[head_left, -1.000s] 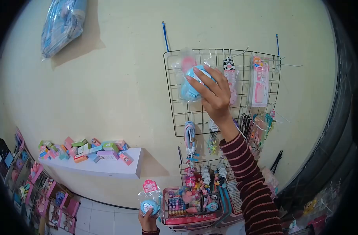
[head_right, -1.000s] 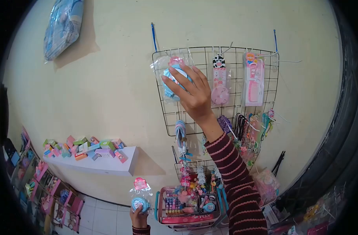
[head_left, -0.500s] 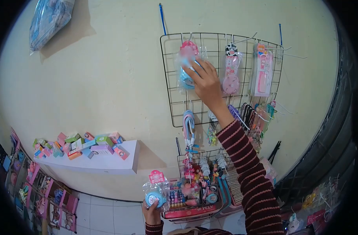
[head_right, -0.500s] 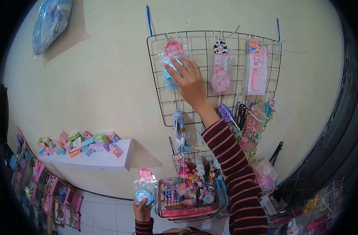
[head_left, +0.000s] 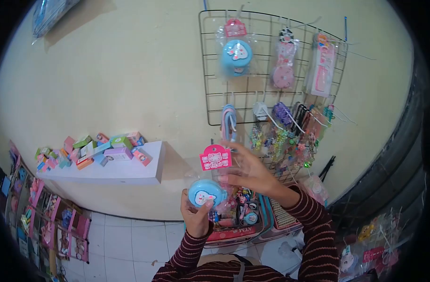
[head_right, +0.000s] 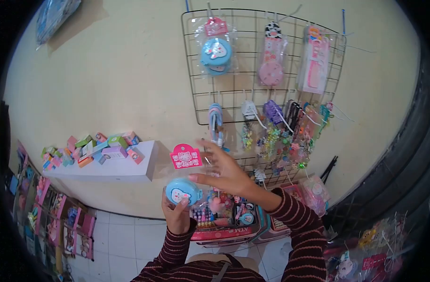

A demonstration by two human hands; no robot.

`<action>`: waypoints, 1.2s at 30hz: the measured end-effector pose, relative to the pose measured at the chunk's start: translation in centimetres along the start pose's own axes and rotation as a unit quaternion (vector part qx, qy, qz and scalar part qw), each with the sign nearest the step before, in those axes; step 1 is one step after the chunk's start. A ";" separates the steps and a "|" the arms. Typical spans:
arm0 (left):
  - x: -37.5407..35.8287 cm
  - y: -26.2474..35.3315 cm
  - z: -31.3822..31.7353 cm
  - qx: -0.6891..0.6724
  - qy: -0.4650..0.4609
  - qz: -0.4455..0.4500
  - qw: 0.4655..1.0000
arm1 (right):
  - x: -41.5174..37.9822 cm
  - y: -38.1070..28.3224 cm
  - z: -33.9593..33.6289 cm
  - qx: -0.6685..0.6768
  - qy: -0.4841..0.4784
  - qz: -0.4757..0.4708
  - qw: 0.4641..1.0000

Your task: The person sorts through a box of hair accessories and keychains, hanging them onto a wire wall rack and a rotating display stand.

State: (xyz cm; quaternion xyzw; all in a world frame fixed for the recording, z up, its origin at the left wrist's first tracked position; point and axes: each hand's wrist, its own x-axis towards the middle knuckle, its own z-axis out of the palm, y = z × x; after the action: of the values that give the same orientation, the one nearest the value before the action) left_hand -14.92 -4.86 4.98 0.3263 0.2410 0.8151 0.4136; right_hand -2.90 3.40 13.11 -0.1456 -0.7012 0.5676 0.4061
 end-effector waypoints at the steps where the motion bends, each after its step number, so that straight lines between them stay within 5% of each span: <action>1: 0.0 -0.3 0.6 -0.003 -0.010 -0.008 1.000 | -0.3 -0.1 -0.2 -0.004 0.012 -0.001 1.000; 7: 0.1 -1.5 3.2 -0.005 -0.062 -0.040 0.997 | -1.1 -3.4 -0.9 -0.044 0.091 0.034 0.994; 11: -0.6 -1.6 2.8 0.014 -0.136 0.029 0.990 | 1.3 -7.7 -1.2 -0.082 0.133 -0.049 0.986; 13: -0.9 -1.4 2.2 0.050 -0.126 0.008 0.991 | 3.5 -9.7 -1.8 -0.042 0.164 -0.159 0.973; 15: -1.4 -1.2 1.2 0.046 -0.102 -0.026 0.993 | 6.1 -11.1 -3.1 -0.142 0.205 -0.220 0.943; 32: -1.5 -0.3 -6.3 0.073 0.028 -0.020 0.997 | 14.2 -12.6 -6.3 -0.107 0.250 -0.241 0.932; 36: -1.7 -1.5 -6.5 0.080 0.020 -0.046 0.996 | 16.0 -11.0 -8.3 -0.224 0.313 -0.169 0.908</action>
State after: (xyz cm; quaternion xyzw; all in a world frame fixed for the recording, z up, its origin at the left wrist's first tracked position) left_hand -18.11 -6.26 -0.92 0.3309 0.3286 0.7794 0.4184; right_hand -4.01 16.21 29.80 -0.2825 -0.6610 0.2441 0.6509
